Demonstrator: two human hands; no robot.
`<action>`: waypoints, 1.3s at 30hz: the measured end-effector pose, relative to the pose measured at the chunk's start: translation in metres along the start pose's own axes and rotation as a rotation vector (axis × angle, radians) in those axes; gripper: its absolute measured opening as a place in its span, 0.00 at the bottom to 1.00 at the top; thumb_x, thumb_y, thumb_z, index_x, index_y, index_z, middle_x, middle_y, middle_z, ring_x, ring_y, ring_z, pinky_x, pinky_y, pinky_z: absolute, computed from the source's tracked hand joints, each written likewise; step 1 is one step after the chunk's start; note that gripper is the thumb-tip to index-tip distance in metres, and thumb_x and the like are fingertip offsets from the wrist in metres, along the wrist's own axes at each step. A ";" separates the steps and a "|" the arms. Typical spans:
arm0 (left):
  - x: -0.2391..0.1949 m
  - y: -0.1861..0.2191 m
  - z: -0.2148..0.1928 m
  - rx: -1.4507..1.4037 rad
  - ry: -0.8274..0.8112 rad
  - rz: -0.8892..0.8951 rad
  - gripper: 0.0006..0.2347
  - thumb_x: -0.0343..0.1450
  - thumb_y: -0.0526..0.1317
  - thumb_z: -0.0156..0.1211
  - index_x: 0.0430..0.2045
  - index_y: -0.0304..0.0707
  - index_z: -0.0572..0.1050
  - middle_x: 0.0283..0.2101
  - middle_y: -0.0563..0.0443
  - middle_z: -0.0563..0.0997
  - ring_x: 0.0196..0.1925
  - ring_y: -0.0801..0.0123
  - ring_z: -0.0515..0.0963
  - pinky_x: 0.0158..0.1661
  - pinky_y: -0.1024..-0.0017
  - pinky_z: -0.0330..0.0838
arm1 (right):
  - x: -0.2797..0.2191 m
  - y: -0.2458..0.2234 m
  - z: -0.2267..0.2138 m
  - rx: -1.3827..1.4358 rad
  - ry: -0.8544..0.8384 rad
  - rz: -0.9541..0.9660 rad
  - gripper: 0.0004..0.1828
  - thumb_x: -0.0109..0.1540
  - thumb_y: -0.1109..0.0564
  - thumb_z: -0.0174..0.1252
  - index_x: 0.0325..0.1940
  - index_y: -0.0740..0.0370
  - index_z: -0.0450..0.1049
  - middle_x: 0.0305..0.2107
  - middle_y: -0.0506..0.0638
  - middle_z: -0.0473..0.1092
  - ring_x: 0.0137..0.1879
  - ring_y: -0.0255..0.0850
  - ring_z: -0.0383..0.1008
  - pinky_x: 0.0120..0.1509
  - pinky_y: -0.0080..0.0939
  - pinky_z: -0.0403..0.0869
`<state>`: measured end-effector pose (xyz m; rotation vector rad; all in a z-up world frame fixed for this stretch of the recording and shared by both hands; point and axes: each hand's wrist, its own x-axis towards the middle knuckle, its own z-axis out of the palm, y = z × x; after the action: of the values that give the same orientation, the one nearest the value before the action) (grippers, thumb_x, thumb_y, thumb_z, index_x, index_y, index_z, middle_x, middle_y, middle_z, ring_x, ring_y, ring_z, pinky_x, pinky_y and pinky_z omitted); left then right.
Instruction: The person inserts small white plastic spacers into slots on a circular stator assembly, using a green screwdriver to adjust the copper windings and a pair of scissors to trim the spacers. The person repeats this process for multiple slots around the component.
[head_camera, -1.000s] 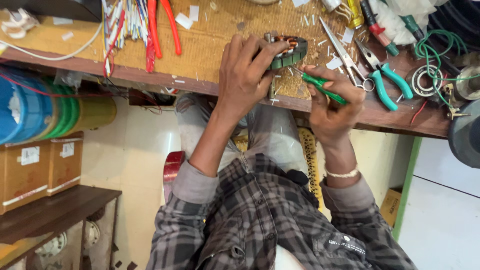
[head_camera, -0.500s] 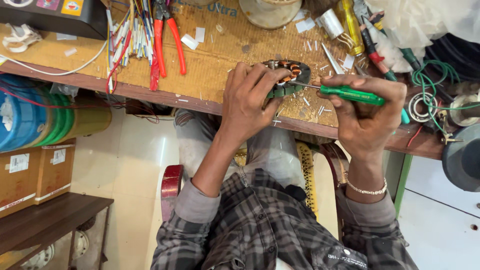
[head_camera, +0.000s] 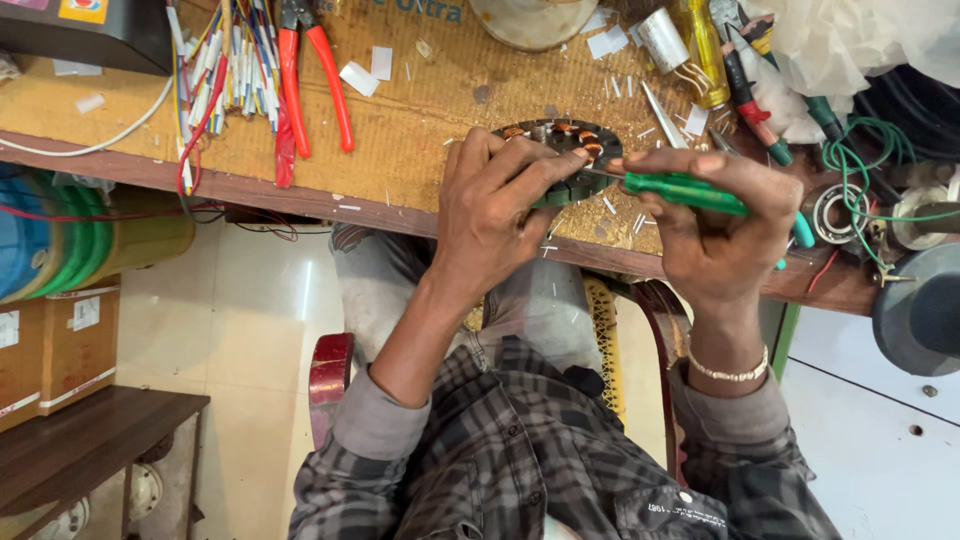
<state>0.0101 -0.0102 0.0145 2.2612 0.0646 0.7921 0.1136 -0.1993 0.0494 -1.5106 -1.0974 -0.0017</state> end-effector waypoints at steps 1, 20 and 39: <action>0.000 -0.001 0.000 -0.018 0.000 -0.005 0.21 0.63 0.29 0.71 0.50 0.48 0.80 0.42 0.60 0.80 0.43 0.63 0.70 0.48 0.64 0.65 | 0.002 0.002 -0.002 -0.015 -0.020 -0.003 0.17 0.72 0.69 0.53 0.61 0.61 0.55 0.47 0.64 0.74 0.53 0.52 0.81 0.55 0.45 0.84; -0.008 -0.028 -0.009 -0.052 0.004 0.155 0.30 0.61 0.24 0.68 0.60 0.42 0.72 0.52 0.47 0.78 0.53 0.53 0.72 0.55 0.60 0.68 | -0.013 0.011 -0.007 0.170 0.228 0.249 0.33 0.77 0.68 0.60 0.76 0.53 0.47 0.49 0.64 0.77 0.51 0.50 0.82 0.53 0.46 0.83; 0.010 0.005 -0.009 0.321 -0.066 0.225 0.27 0.63 0.27 0.66 0.59 0.41 0.74 0.46 0.50 0.75 0.48 0.57 0.73 0.42 0.61 0.67 | -0.056 0.015 0.015 0.149 0.463 0.040 0.26 0.77 0.68 0.54 0.69 0.47 0.50 0.49 0.64 0.75 0.51 0.53 0.82 0.51 0.47 0.85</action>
<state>0.0129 -0.0054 0.0276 2.6300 -0.1028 0.8737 0.0835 -0.2197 0.0017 -1.3112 -0.6800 -0.2264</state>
